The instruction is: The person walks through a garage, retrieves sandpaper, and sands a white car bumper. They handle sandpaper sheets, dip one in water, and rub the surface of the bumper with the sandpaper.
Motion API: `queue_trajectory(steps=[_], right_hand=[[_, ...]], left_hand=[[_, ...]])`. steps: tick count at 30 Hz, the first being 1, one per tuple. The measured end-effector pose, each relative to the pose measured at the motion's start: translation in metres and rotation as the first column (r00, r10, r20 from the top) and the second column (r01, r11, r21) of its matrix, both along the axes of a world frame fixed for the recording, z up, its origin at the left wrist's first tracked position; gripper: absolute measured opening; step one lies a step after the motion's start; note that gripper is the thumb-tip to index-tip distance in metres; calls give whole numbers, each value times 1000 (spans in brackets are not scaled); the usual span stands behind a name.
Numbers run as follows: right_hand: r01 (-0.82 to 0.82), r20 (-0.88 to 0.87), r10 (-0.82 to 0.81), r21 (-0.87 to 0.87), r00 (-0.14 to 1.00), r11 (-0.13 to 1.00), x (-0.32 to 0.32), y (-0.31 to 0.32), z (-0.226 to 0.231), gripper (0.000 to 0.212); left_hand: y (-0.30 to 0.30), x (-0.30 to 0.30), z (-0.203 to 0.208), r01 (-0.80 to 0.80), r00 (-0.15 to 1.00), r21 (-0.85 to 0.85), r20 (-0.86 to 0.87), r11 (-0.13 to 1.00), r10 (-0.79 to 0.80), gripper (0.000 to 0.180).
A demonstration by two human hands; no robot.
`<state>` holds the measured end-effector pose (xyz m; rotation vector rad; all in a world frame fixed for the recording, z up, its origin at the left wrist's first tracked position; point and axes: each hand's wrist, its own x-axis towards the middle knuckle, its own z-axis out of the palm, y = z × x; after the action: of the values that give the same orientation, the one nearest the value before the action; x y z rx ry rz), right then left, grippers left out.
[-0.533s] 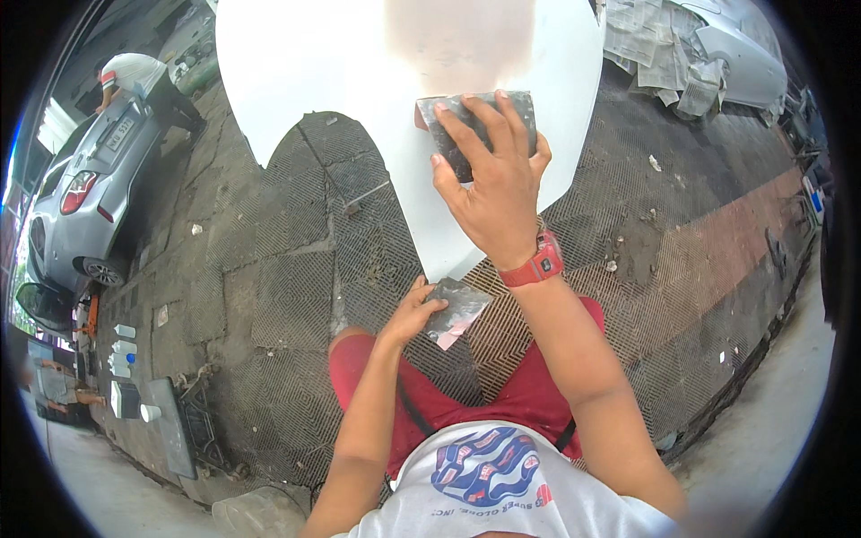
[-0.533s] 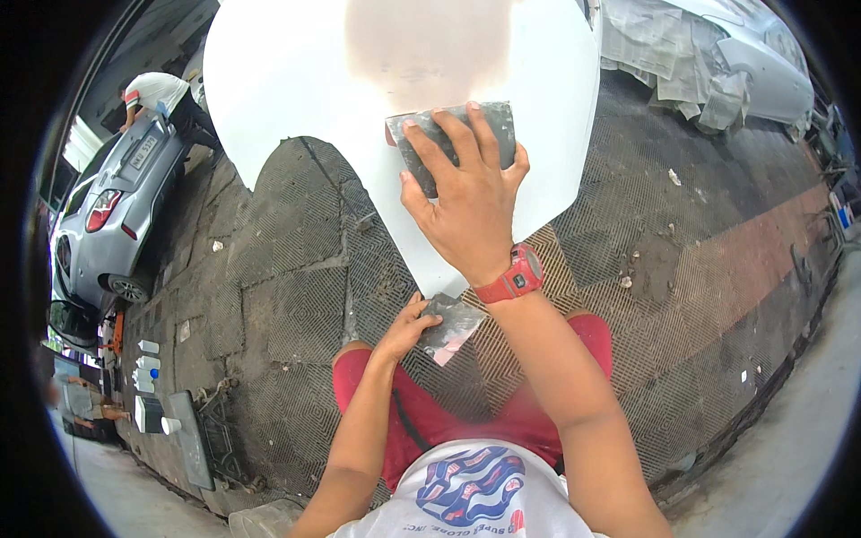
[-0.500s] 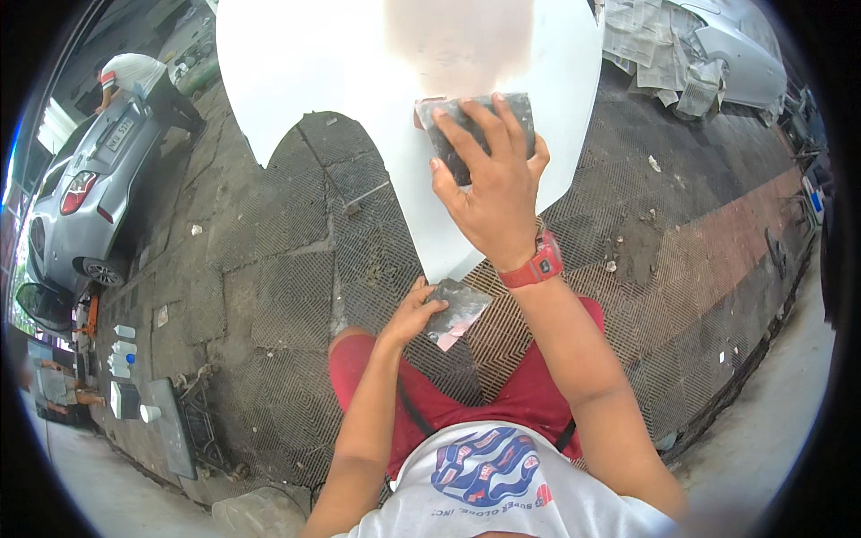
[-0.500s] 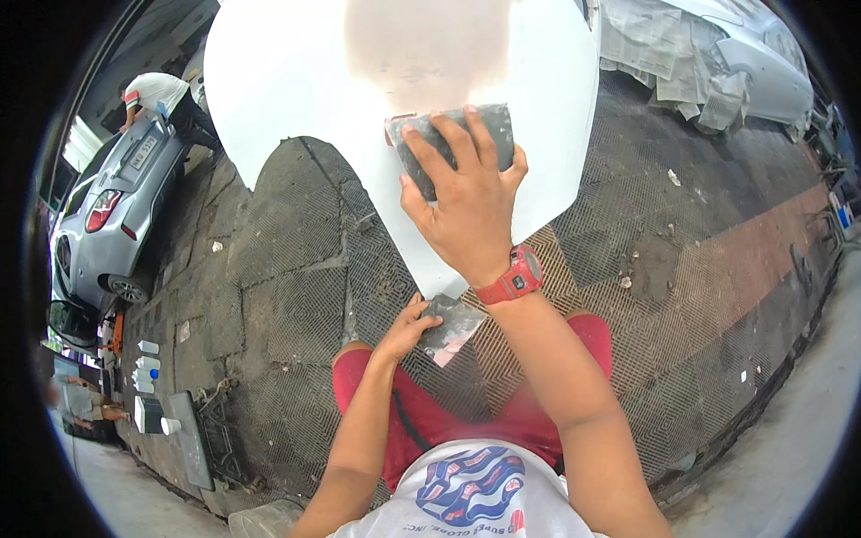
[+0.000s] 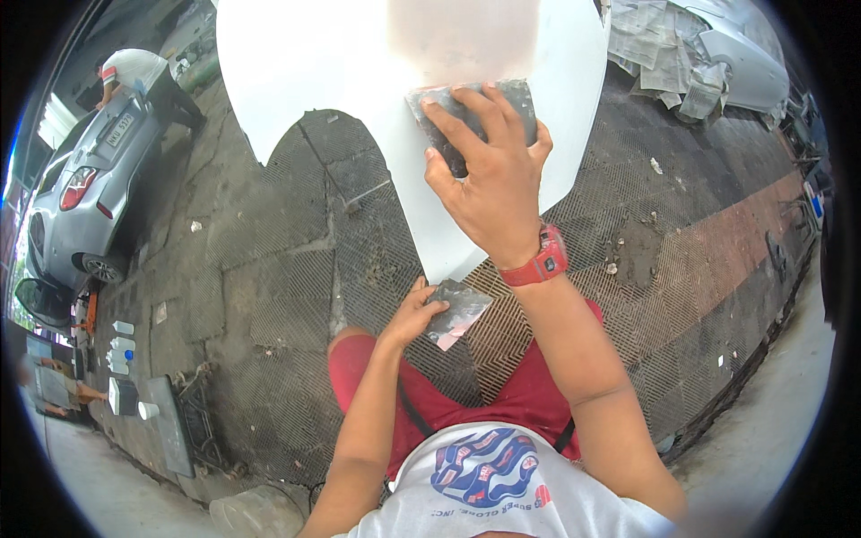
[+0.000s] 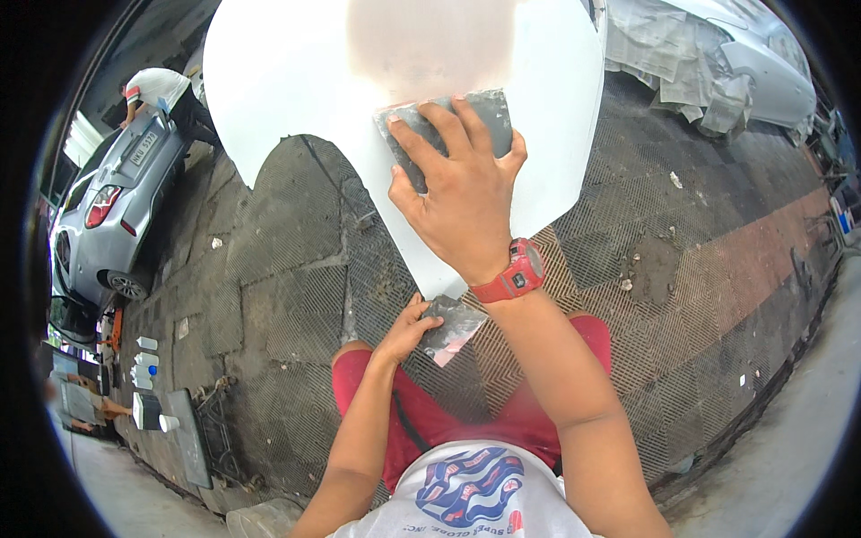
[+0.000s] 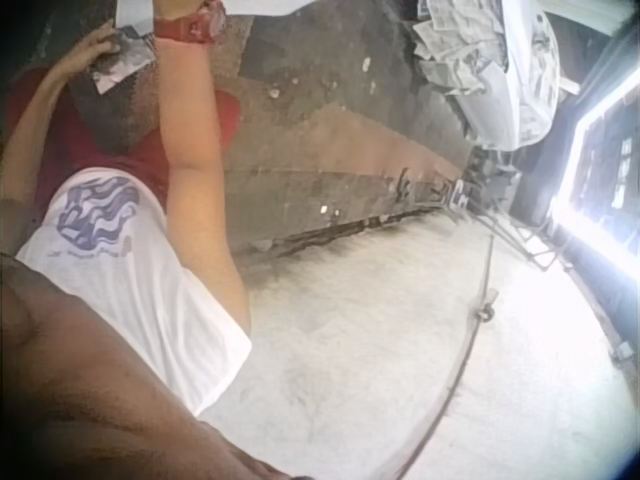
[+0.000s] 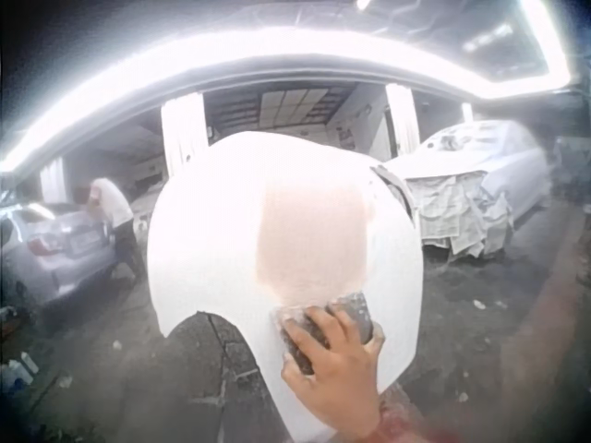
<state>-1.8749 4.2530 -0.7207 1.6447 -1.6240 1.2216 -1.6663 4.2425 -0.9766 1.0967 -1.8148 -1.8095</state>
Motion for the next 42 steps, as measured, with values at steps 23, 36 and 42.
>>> queue_trajectory(steps=[23, 36, 42], right_hand=[[20, 50, -18, -26, 999, 999, 2, -3, 0, 46], [-14, -2, 14, 21, 1000, 1000, 14, -9, -62, 47], [-23, -4, 23, 50, 1000, 999, 13, -5, -77, 48]], left_hand=[[-1, -1, 3, 48, 997, 78, -70, 996, -42, 45], [9, -3, 14, -17, 1000, 9, 11, 1000, 17, 42], [3, -4, 14, 42, 999, 36, -8, 998, -42, 42]])
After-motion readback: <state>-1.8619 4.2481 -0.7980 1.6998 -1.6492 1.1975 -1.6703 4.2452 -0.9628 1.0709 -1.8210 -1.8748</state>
